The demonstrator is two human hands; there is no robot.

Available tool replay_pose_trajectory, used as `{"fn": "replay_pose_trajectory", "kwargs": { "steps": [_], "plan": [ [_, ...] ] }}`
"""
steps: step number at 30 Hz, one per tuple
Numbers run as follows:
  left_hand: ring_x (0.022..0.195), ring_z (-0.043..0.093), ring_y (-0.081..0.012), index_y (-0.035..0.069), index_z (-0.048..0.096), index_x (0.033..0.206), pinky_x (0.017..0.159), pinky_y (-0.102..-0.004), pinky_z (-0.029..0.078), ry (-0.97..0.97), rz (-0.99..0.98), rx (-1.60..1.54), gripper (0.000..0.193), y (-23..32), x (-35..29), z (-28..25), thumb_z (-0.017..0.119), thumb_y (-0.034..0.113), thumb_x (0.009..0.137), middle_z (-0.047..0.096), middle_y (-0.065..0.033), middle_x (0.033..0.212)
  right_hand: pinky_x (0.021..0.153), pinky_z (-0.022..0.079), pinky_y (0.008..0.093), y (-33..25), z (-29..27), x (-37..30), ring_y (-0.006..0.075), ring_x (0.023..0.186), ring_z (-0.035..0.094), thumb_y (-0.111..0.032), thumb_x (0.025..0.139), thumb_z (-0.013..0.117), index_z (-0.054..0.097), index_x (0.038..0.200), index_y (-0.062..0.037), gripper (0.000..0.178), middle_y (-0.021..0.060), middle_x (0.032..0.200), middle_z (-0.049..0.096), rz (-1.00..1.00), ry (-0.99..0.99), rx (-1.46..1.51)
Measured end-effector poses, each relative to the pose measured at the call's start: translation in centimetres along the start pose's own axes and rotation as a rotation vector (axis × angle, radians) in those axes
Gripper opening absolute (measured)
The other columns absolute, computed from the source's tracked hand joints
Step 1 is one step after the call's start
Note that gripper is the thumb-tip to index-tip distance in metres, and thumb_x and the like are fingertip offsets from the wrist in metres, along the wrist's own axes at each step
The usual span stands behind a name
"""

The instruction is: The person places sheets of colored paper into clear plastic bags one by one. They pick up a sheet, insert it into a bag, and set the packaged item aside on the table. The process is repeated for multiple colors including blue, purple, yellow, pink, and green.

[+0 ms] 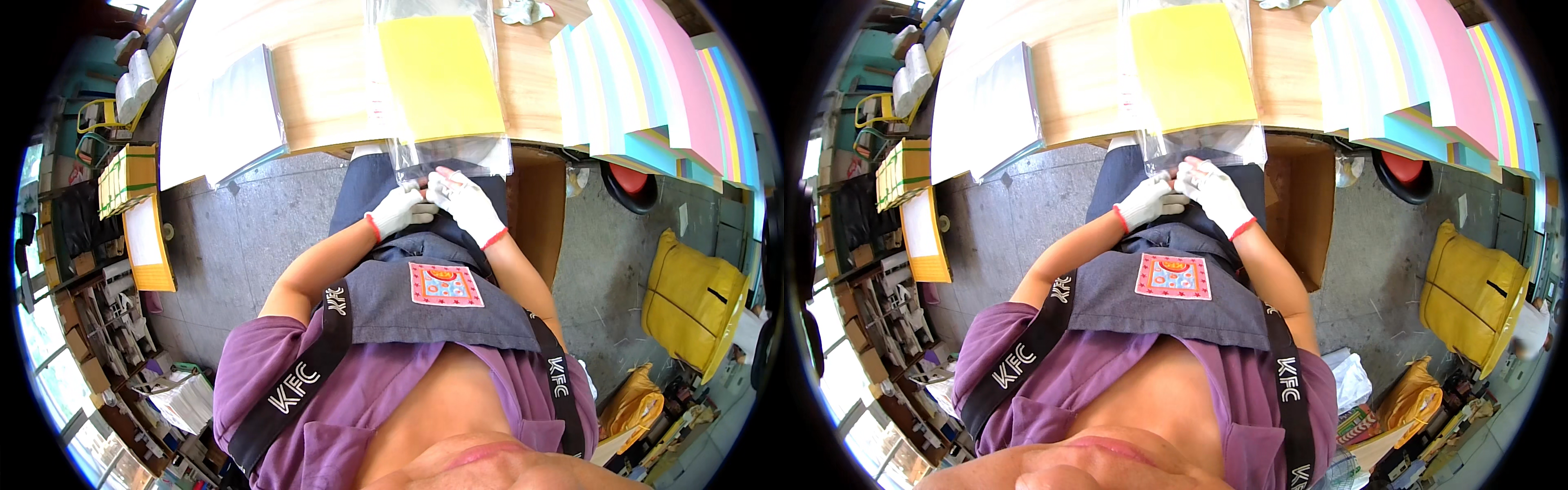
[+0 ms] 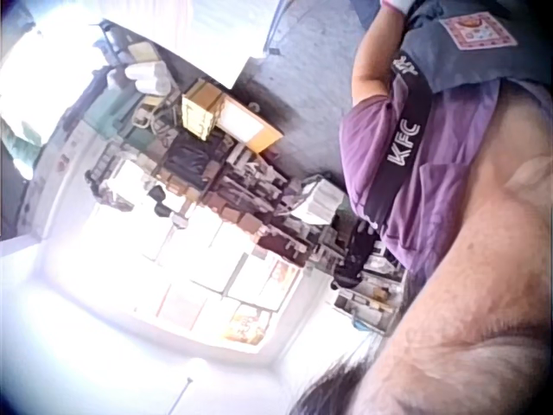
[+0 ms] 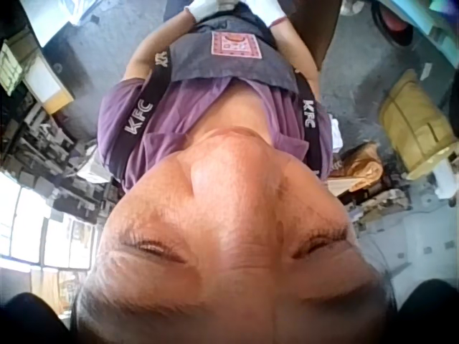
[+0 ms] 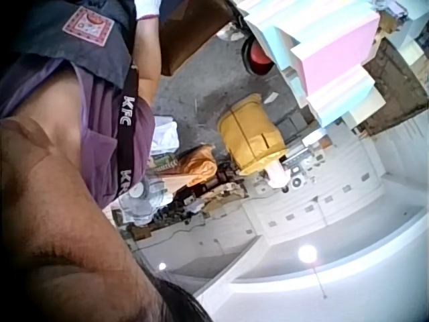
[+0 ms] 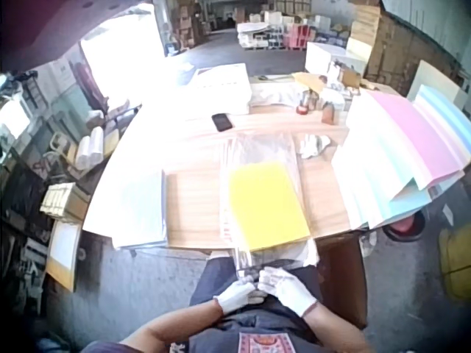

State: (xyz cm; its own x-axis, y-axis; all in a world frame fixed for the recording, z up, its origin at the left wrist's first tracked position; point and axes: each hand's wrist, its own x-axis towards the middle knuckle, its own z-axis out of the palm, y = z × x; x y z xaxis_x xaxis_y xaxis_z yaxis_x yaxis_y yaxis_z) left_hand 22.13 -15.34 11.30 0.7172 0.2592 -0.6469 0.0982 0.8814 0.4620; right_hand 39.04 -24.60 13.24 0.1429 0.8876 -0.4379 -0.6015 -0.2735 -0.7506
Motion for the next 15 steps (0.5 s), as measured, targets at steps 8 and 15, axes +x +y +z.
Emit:
{"fn": "replay_pose_trajectory", "kwargs": {
  "steps": [8, 15],
  "plan": [
    [0.076, 0.067, -0.0146, 0.005, 0.064, 0.093, 0.065, -0.0263, 0.054, 0.349, 0.244, 0.392, 0.020, 3.1, -3.2, -1.0, 0.059, 0.024, 0.097, 0.071, -0.0092, 0.093, 0.083, 0.053, 0.0364, -11.7, 4.2, 4.1, 0.0288, 0.094, 0.066, -0.019, 0.085, 0.070, 0.067, 0.122, -0.0188, 0.037, 0.0054, 0.115, 0.069, -0.698, -0.034, -1.528],
    [0.076, 0.067, -0.0147, 0.003, 0.066, 0.105, 0.068, -0.0268, 0.055, 0.261, 0.147, 0.475, 0.028, 4.7, -4.0, -2.9, 0.061, 0.029, 0.098, 0.072, -0.0090, 0.098, 0.100, 0.046, 0.0383, -10.8, 1.3, 8.9, 0.0284, 0.122, 0.053, -0.025, 0.080, 0.073, 0.055, 0.136, -0.0217, 0.059, 0.0068, 0.144, 0.049, -0.811, -0.127, -2.019]
  ]
}}
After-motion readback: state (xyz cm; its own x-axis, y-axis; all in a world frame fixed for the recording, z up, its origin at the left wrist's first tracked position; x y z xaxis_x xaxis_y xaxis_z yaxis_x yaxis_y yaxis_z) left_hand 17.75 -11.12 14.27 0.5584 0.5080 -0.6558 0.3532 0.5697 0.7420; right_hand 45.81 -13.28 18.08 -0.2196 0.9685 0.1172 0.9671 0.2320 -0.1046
